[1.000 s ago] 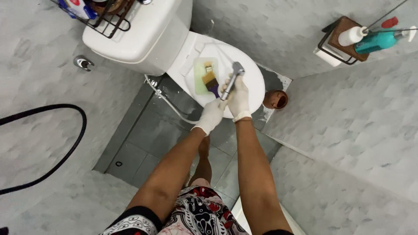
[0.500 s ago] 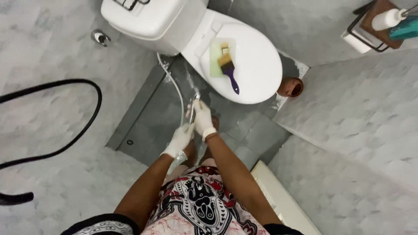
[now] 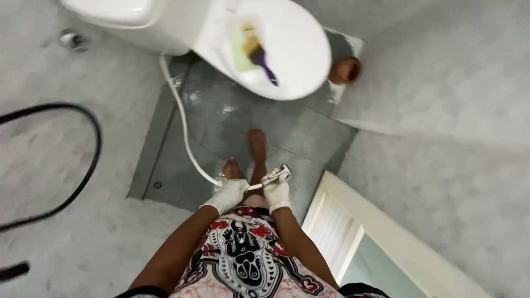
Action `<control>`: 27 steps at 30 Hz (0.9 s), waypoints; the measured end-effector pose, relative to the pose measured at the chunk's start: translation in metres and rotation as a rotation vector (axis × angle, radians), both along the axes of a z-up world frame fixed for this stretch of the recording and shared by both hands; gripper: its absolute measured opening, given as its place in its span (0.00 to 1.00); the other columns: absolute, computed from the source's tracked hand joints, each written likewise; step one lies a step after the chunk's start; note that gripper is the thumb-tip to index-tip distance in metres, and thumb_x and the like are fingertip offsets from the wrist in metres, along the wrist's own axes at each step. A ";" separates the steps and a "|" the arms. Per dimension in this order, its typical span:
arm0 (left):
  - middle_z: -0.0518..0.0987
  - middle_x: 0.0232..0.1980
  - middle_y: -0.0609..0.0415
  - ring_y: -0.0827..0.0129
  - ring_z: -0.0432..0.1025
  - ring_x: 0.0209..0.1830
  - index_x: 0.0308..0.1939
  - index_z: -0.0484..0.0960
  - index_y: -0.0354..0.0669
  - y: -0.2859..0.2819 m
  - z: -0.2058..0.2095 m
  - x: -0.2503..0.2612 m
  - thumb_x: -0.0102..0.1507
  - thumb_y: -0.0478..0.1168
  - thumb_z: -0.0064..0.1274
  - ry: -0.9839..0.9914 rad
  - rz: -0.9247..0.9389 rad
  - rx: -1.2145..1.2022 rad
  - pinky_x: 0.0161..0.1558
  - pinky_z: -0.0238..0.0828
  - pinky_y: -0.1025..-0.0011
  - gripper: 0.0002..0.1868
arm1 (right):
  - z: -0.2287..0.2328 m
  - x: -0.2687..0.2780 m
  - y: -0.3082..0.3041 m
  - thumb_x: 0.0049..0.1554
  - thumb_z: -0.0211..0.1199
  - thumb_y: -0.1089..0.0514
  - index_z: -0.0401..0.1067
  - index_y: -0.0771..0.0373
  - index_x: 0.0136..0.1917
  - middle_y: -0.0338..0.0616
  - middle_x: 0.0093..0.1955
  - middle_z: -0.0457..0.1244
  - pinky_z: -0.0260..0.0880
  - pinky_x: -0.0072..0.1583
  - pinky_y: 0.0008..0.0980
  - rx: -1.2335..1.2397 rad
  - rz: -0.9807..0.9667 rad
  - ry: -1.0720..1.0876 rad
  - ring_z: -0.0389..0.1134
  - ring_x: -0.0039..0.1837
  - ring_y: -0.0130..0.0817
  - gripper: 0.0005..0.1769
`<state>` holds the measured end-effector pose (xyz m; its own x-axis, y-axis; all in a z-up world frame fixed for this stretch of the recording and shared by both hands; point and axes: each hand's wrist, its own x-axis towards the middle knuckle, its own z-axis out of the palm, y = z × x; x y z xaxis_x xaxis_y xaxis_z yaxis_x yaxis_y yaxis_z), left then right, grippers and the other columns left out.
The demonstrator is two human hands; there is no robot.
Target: The person attaches a wire rack to a shower pole, then places a toothbrush holder and a soap bottle onto it. Finally, they use a bidet sprayer to spray water onto the floor and the toilet.
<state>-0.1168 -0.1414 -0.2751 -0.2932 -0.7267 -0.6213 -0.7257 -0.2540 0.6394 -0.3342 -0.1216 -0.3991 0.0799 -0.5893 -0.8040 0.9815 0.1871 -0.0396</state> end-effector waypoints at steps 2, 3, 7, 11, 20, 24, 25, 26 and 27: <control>0.83 0.44 0.38 0.44 0.77 0.45 0.44 0.84 0.40 -0.005 0.001 -0.025 0.70 0.43 0.48 0.071 -0.019 0.061 0.48 0.73 0.53 0.12 | 0.042 -0.021 0.005 0.68 0.53 0.44 0.69 0.62 0.52 0.42 0.44 0.64 0.64 0.52 0.43 0.010 -0.054 0.042 0.62 0.45 0.38 0.19; 0.83 0.44 0.38 0.46 0.77 0.44 0.45 0.84 0.41 -0.008 0.007 -0.033 0.70 0.43 0.47 0.056 -0.017 0.159 0.48 0.73 0.54 0.12 | 0.063 -0.029 0.006 0.69 0.53 0.46 0.69 0.63 0.54 0.42 0.46 0.64 0.65 0.56 0.44 0.043 -0.036 0.108 0.63 0.48 0.39 0.18; 0.84 0.42 0.40 0.48 0.79 0.43 0.43 0.84 0.41 -0.024 0.019 -0.053 0.71 0.42 0.42 0.091 -0.001 0.418 0.46 0.74 0.53 0.15 | 0.147 -0.051 -0.003 0.66 0.53 0.44 0.69 0.65 0.56 0.49 0.50 0.65 0.66 0.67 0.51 0.132 -0.091 0.193 0.66 0.54 0.44 0.21; 0.84 0.42 0.40 0.48 0.78 0.41 0.45 0.84 0.43 -0.064 0.025 -0.078 0.72 0.48 0.44 0.131 -0.209 0.267 0.47 0.73 0.56 0.16 | 0.147 -0.076 -0.007 0.67 0.53 0.39 0.68 0.67 0.60 0.48 0.55 0.65 0.62 0.73 0.53 0.035 -0.132 0.184 0.66 0.60 0.45 0.27; 0.83 0.43 0.43 0.55 0.77 0.41 0.48 0.82 0.45 -0.084 0.032 -0.125 0.73 0.56 0.42 0.127 -0.475 0.408 0.48 0.72 0.58 0.21 | 0.139 -0.096 -0.007 0.65 0.58 0.42 0.68 0.69 0.67 0.45 0.56 0.64 0.63 0.74 0.48 0.011 -0.260 0.271 0.67 0.60 0.41 0.30; 0.81 0.38 0.46 0.59 0.74 0.37 0.41 0.81 0.40 -0.111 0.035 -0.146 0.75 0.58 0.42 0.096 -0.488 0.455 0.45 0.72 0.59 0.26 | 0.147 -0.111 -0.030 0.69 0.56 0.45 0.68 0.68 0.67 0.45 0.55 0.64 0.64 0.74 0.47 -0.070 -0.318 0.321 0.67 0.57 0.39 0.25; 0.80 0.37 0.46 0.60 0.72 0.36 0.41 0.81 0.39 -0.118 0.037 -0.152 0.75 0.59 0.43 0.104 -0.465 0.462 0.44 0.72 0.59 0.26 | 0.149 -0.117 -0.037 0.69 0.55 0.46 0.68 0.69 0.68 0.45 0.54 0.64 0.64 0.74 0.46 -0.086 -0.312 0.363 0.67 0.57 0.39 0.25; 0.80 0.37 0.46 0.60 0.72 0.36 0.41 0.81 0.39 -0.124 0.034 -0.158 0.75 0.59 0.43 0.104 -0.469 0.460 0.44 0.72 0.59 0.26 | 0.150 -0.122 -0.044 0.69 0.55 0.46 0.68 0.69 0.68 0.45 0.54 0.64 0.64 0.74 0.46 -0.087 -0.316 0.364 0.67 0.57 0.39 0.25; 0.80 0.36 0.48 0.62 0.72 0.36 0.41 0.80 0.41 -0.130 0.031 -0.163 0.74 0.60 0.41 0.101 -0.500 0.437 0.45 0.71 0.59 0.26 | 0.151 -0.127 -0.050 0.69 0.55 0.46 0.67 0.68 0.67 0.46 0.55 0.64 0.65 0.74 0.46 -0.102 -0.319 0.377 0.67 0.57 0.39 0.25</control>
<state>-0.2802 -0.2717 -0.2444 -0.6016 -0.1764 -0.7791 -0.7649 -0.1538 0.6255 -0.4613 -0.1721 -0.2485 -0.4017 -0.6144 -0.6791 0.9032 -0.1433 -0.4046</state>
